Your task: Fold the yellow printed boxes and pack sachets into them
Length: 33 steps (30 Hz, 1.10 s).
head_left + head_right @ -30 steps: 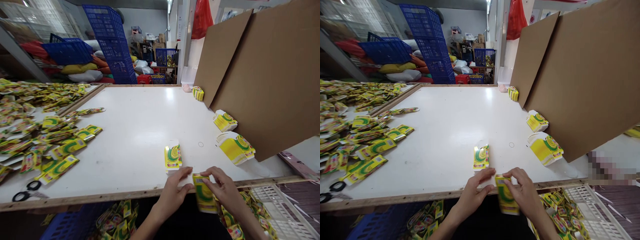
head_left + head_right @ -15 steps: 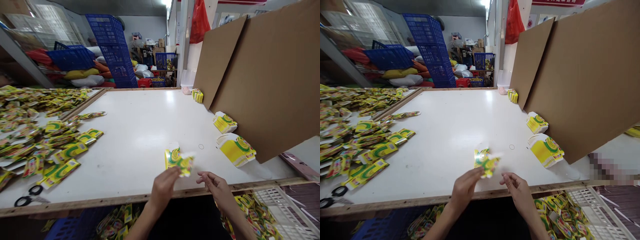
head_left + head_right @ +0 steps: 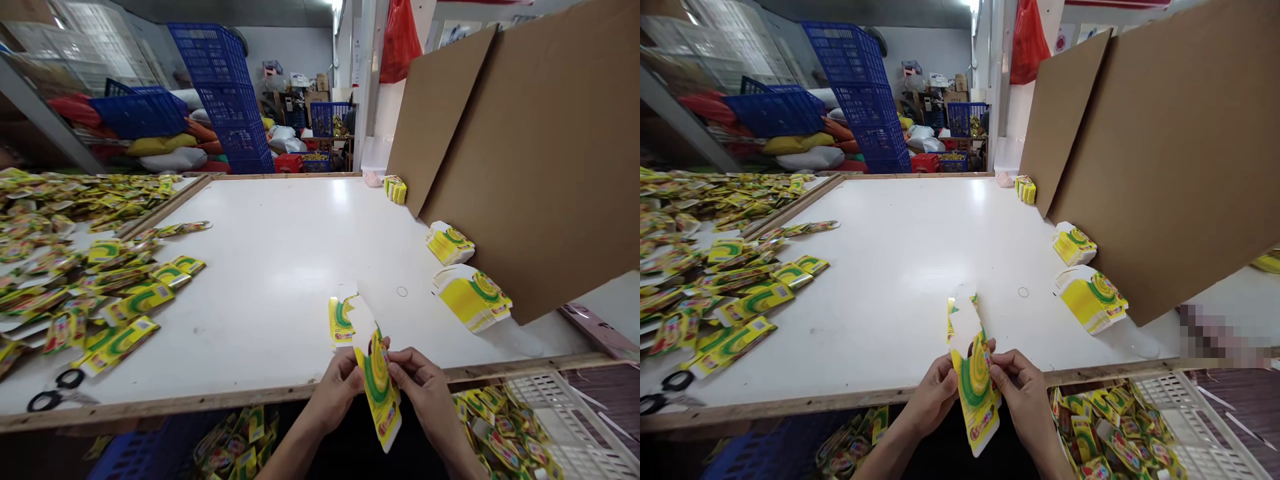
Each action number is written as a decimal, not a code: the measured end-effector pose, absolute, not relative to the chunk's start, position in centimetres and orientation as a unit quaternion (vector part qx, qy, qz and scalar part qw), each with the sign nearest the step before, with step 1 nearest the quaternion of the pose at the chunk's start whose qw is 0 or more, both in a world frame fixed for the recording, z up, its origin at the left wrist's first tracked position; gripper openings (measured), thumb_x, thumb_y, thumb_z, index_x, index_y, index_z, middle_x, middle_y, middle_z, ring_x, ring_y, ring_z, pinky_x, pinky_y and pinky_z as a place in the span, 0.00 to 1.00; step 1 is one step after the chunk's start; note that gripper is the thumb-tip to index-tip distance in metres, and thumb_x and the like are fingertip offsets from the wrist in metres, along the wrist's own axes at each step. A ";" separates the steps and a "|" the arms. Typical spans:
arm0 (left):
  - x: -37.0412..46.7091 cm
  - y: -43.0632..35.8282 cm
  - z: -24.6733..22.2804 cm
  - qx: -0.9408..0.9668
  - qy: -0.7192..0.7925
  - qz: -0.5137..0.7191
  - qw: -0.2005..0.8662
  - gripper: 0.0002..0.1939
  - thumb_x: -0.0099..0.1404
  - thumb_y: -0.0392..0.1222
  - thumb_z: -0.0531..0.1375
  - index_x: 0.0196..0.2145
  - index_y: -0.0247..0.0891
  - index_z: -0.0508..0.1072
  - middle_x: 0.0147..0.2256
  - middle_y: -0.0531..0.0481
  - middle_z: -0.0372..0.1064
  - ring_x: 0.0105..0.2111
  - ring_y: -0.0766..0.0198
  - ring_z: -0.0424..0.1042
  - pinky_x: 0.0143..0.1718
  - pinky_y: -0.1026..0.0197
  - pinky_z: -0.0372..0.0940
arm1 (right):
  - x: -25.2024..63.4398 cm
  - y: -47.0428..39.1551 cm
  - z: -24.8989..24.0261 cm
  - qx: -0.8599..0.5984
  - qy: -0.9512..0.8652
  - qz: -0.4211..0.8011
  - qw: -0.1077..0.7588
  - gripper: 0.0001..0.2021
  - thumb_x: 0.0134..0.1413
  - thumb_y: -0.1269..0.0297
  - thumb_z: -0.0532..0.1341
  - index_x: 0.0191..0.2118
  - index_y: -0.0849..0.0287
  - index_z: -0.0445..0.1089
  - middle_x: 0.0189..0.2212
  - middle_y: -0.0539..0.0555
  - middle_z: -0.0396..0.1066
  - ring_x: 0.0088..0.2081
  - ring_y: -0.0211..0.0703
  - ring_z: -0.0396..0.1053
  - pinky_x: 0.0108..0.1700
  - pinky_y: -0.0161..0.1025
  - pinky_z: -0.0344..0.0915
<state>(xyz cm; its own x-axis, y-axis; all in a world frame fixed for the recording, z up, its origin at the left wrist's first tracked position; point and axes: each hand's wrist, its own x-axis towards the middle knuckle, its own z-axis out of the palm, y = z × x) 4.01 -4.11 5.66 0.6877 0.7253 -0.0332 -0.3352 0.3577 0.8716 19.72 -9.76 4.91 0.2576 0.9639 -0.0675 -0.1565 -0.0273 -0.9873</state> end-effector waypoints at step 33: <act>3.7 -5.0 7.0 0.526 0.281 0.361 0.717 0.29 0.65 0.40 0.59 0.60 0.46 0.52 0.46 0.44 0.72 0.43 0.58 0.73 0.46 0.56 0.66 | 20.5 -10.1 5.0 -0.557 -0.466 0.397 0.561 0.22 0.58 0.53 0.60 0.56 0.54 0.61 0.41 0.55 0.70 0.29 0.39 0.67 0.31 0.35 0.66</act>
